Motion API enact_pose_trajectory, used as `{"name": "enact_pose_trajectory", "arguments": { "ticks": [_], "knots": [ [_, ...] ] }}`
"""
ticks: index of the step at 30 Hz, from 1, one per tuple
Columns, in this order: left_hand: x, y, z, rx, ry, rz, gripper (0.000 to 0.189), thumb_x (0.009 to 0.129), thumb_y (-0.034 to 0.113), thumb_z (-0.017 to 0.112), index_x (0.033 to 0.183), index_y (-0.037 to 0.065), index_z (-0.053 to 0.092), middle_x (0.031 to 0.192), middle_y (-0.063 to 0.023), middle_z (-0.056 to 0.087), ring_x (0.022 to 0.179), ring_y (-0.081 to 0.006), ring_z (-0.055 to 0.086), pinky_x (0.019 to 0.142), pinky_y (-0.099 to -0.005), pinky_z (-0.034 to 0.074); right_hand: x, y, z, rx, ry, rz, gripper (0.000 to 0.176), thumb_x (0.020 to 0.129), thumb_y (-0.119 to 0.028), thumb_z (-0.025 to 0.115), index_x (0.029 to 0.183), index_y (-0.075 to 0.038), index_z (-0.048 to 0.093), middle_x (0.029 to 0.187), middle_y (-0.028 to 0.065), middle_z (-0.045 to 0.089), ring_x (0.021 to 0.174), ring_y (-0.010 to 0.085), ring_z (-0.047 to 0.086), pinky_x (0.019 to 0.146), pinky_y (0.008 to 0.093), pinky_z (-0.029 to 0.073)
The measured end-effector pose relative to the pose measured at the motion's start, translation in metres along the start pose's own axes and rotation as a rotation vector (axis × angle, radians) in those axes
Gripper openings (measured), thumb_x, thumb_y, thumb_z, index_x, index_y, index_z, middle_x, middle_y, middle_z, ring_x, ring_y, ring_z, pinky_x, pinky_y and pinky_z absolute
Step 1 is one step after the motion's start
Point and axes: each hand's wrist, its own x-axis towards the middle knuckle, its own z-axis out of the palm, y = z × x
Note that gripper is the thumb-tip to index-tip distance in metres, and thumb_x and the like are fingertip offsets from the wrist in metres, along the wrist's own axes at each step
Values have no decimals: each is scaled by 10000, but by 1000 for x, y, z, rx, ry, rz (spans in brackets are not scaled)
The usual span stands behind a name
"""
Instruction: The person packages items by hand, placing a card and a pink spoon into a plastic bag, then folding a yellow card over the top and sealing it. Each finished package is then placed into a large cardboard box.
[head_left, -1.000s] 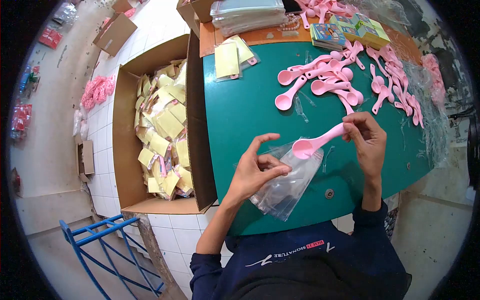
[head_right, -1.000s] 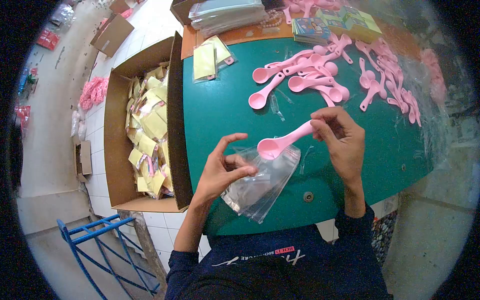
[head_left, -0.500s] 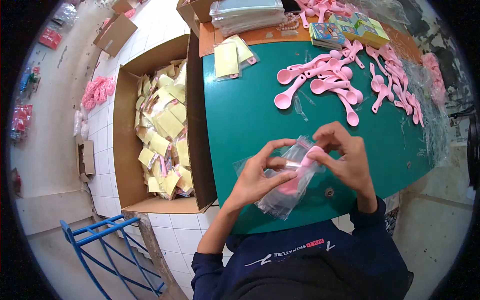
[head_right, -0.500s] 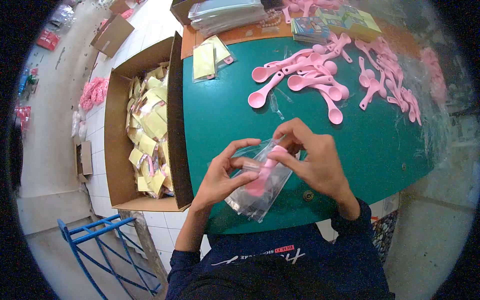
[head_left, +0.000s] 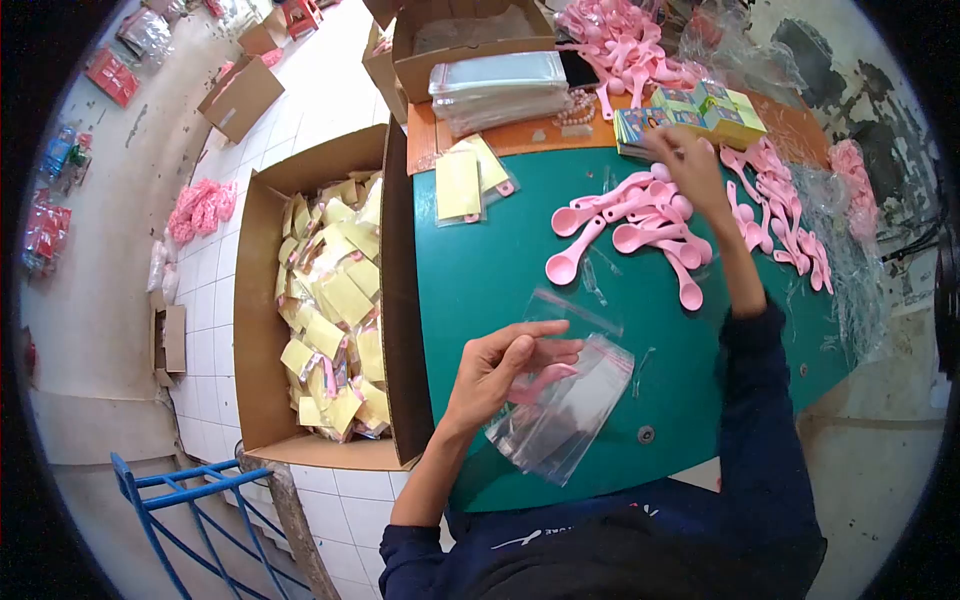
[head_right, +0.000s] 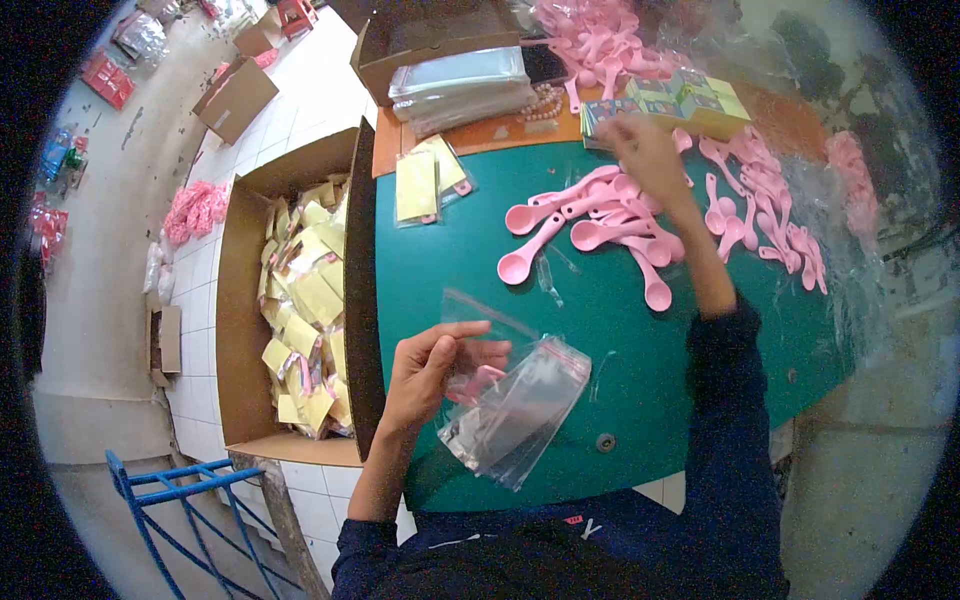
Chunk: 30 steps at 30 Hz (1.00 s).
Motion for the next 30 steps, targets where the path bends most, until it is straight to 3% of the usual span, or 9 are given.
{"name": "enact_pose_trajectory", "arguments": {
  "ticks": [3, 10, 13, 14, 16, 18, 22, 27, 30],
  "knots": [
    [-3, 2, -1, -11, 24, 23, 382, 983, 213, 386, 1215, -71, 490, 1081, -220, 609, 992, -269, 615, 851, -335, 509, 61, 88, 6, -421, 27, 448, 381, 781, -361, 659, 848, 12, 626, 900, 177, 633, 808, 313, 615, 728, 368, 469],
    [-8, 1, -17, 5, 83, -51, 384, 989, 211, 367, 1205, -81, 492, 1098, -228, 595, 1012, -267, 605, 879, -341, 498, 56, 115, 23, -541, 315, 294, 232, 725, -190, 655, 889, -43, 579, 930, 191, 599, 893, 359, 578, 755, 435, 449],
    [-7, -1, -16, 6, 88, -106, 377, 989, 204, 366, 1200, -80, 496, 1094, -228, 596, 1009, -258, 606, 884, -338, 496, 56, 119, 14, -344, 334, 175, 261, 711, -178, 647, 927, -53, 569, 918, 186, 599, 878, 348, 582, 736, 422, 458],
    [-8, 0, -16, 4, 97, -123, 375, 988, 202, 367, 1198, -80, 498, 1093, -228, 596, 1009, -255, 606, 886, -337, 496, 52, 117, 11, -143, 258, 231, 229, 747, -120, 623, 945, -38, 544, 878, 136, 602, 847, 272, 603, 721, 361, 483],
    [-10, 1, -16, 5, 108, -139, 368, 987, 197, 374, 1188, -81, 507, 1090, -224, 598, 1007, -250, 606, 886, -330, 495, 22, 49, 1, 406, 76, 195, 207, 791, -43, 585, 990, -17, 535, 894, 82, 586, 819, 174, 602, 714, 289, 493],
    [-12, 3, -16, 17, 118, -146, 361, 985, 192, 381, 1176, -83, 516, 1085, -218, 601, 1004, -246, 607, 885, -325, 495, -27, -46, -5, 570, 11, 103, 277, 822, 27, 536, 1097, 0, 512, 950, 55, 566, 813, 119, 588, 717, 257, 498],
    [-14, 6, -11, 45, 120, -135, 356, 982, 190, 393, 1153, -91, 528, 1066, -201, 612, 995, -236, 611, 879, -320, 496, -101, -126, -20, 855, -258, 181, 393, 822, 52, 527, 1208, -1, 476, 1030, 79, 577, 882, 132, 588, 731, 267, 509],
    [-22, 14, -12, 301, 11, -244, 356, 980, 197, 401, 1129, -92, 545, 1036, -185, 624, 984, -220, 614, 872, -315, 499, -130, -146, -28, 646, -343, 182, 344, 804, 76, 521, 1141, 5, 525, 986, 95, 633, 890, 133, 613, 766, 265, 507],
    [-28, 10, -4, 122, 41, -157, 357, 979, 201, 401, 1116, -91, 553, 1028, -180, 627, 977, -216, 617, 869, -313, 501, -136, -149, -29, 546, -283, 120, 329, 792, 76, 531, 1113, 7, 543, 951, 99, 645, 856, 128, 626, 748, 265, 509]
  ]
}}
